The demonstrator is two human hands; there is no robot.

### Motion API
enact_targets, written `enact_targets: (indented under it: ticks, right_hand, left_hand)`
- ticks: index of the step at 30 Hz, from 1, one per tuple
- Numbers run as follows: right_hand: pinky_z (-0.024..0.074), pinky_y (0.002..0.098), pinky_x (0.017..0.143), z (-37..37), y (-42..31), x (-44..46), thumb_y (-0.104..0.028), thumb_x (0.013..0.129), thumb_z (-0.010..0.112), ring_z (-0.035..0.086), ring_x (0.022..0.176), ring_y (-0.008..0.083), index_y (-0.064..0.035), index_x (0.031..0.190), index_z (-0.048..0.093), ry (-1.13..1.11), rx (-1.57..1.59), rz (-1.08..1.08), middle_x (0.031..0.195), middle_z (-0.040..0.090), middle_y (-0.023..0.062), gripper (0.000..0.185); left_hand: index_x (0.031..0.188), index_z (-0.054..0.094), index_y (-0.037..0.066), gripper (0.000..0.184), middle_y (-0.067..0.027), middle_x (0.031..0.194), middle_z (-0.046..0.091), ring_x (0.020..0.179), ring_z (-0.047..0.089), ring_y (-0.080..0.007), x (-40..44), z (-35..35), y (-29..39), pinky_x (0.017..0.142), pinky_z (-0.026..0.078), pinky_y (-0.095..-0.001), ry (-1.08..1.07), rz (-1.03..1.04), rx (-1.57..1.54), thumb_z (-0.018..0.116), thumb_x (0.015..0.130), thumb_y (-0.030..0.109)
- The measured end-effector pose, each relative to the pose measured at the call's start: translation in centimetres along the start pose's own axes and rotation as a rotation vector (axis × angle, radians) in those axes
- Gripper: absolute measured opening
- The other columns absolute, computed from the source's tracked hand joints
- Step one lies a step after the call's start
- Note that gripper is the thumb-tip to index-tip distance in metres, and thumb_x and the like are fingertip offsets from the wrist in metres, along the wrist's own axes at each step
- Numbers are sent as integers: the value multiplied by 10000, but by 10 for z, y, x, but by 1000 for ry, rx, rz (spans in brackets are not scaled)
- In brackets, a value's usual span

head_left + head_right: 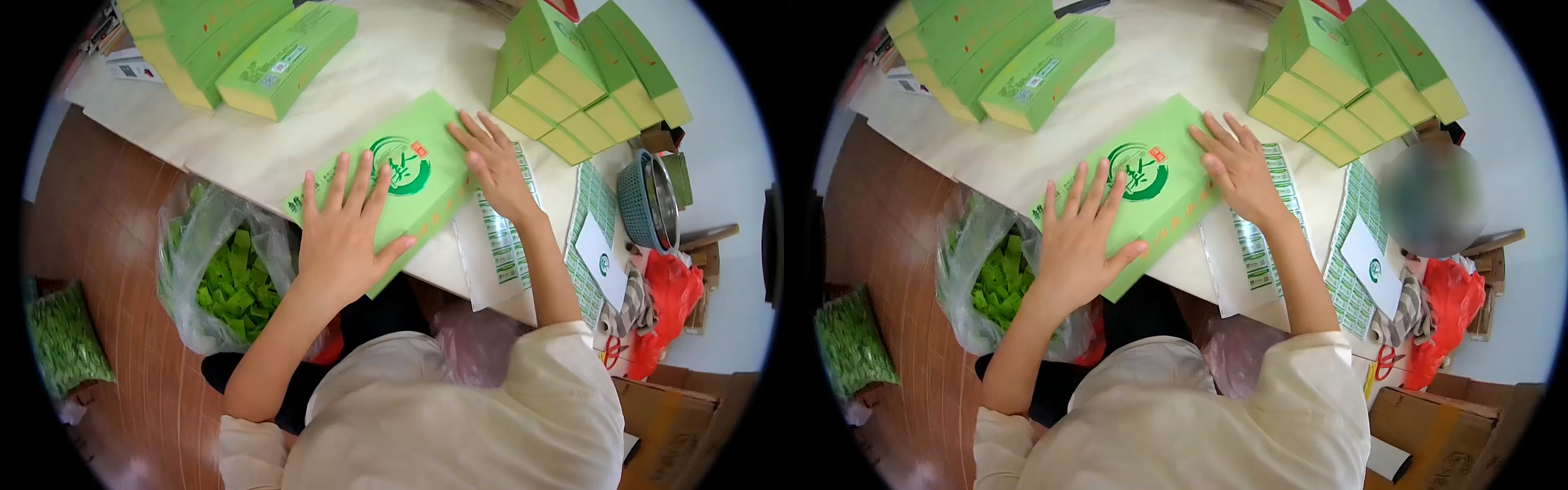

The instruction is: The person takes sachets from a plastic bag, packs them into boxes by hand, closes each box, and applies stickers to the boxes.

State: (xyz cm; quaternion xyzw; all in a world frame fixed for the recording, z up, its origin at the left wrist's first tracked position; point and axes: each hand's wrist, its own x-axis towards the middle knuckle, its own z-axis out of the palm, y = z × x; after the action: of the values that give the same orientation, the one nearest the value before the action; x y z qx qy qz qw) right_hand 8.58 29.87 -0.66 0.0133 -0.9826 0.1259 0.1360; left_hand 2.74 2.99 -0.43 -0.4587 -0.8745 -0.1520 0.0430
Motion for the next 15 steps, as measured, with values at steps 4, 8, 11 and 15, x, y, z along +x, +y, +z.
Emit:
enact_targets:
  ticks: [4,8,11,15]
  right_hand:
    - [246,473,1114,7,3,5,-484,924,471,299,1359,375,-163,1405,442,-11,70,-110,1506,307,139,579]
    - [347,461,1061,0,9,5,-337,802,666,361,1314,377,-201,1396,451,-43,12,-211,1508,309,102,646]
    - [401,448,1023,2,15,6,-210,700,755,426,1260,370,-221,1390,455,-32,-7,-229,1488,345,94,752]
    - [423,435,1003,8,19,-4,-106,657,773,484,1212,349,-223,1397,440,20,-53,-206,1463,386,90,819]
  left_hand:
    - [1478,287,145,806,-142,1545,201,1418,192,-347,0,-2,2,1111,122,-599,-53,-20,-16,640,812,428]
    - [1477,292,173,824,-138,1542,206,1413,197,-361,2,0,11,1102,132,-612,-75,-15,-11,696,772,312]
    - [1474,297,178,836,-142,1530,231,1398,229,-374,4,11,22,1093,145,-622,-41,-16,134,710,748,203]
    - [1463,322,166,784,-147,1488,317,1378,288,-350,-7,28,30,1102,173,-591,39,29,342,685,769,177]
